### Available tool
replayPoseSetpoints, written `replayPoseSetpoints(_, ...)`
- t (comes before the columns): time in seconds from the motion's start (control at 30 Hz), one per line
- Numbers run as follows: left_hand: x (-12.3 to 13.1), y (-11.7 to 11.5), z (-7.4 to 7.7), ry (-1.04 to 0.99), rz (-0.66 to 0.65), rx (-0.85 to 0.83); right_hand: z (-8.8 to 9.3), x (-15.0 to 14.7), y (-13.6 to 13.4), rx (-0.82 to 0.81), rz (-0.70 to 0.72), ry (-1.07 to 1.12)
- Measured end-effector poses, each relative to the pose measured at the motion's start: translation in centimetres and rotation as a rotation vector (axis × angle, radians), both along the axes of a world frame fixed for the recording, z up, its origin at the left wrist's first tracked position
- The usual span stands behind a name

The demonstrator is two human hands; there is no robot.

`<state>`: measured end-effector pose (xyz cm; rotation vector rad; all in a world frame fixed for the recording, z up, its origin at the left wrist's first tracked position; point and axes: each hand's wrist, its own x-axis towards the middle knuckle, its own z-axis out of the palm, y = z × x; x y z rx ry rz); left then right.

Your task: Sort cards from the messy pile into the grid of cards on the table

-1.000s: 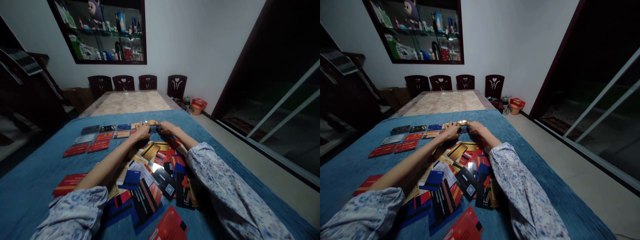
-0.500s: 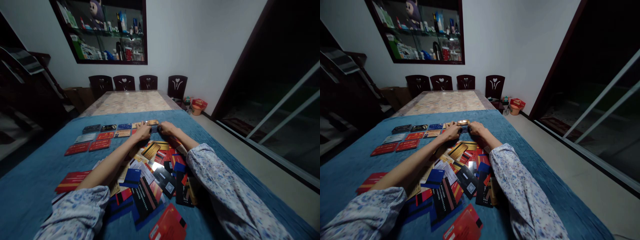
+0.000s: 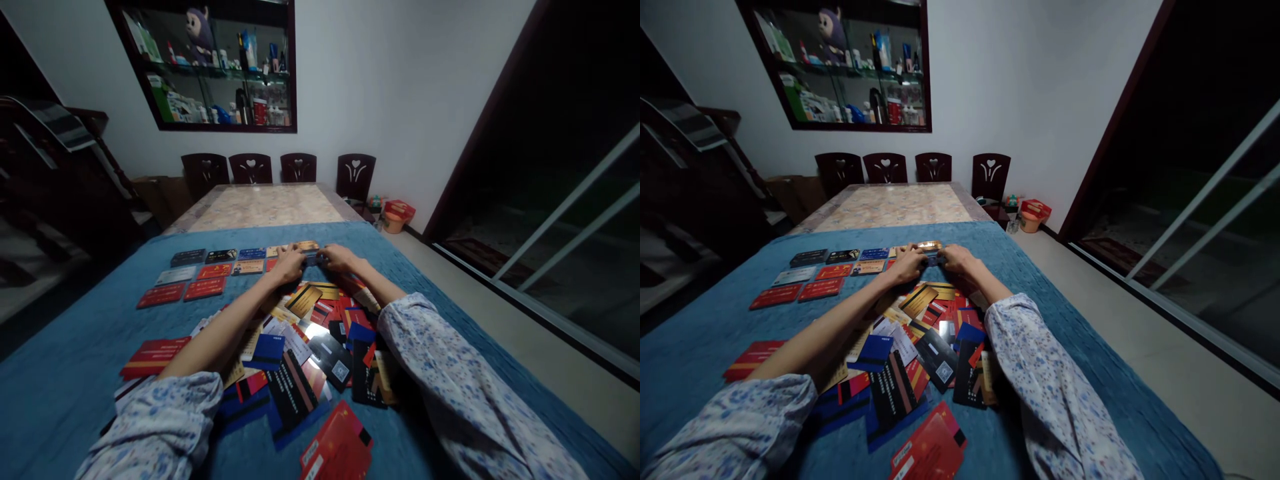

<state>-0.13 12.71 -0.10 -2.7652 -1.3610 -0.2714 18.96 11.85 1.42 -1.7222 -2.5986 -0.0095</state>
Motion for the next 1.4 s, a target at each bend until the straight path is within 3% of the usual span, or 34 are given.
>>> replayPoseSetpoints(0.27,-1.0,-2.2,0.4,-0.055,-0.005,0.005,0.2,-0.4,-2.5,0.044,0.084,0.079)
replayPoseSetpoints(0.63,-4.0,-6.5,-0.3,-0.153,-0.012,0.002,-2.2,-0.1,-3.9,0.088,0.344,0.350)
replayPoseSetpoints(0.83,-4.9,-9.6,0.0,-0.169,0.010,0.026,-2.6,-0.3,-5.0,0.051,0.476,0.432)
replayPoseSetpoints(1.1,-4.6,-11.7,1.2,-0.021,-0.057,-0.019,-2.7,-0.8,-5.8,0.008,0.540,0.430)
replayPoseSetpoints(1.4,-4.2,-12.3,1.4,0.032,-0.045,-0.068,-2.8,-1.0,-5.9,-0.021,0.515,0.389)
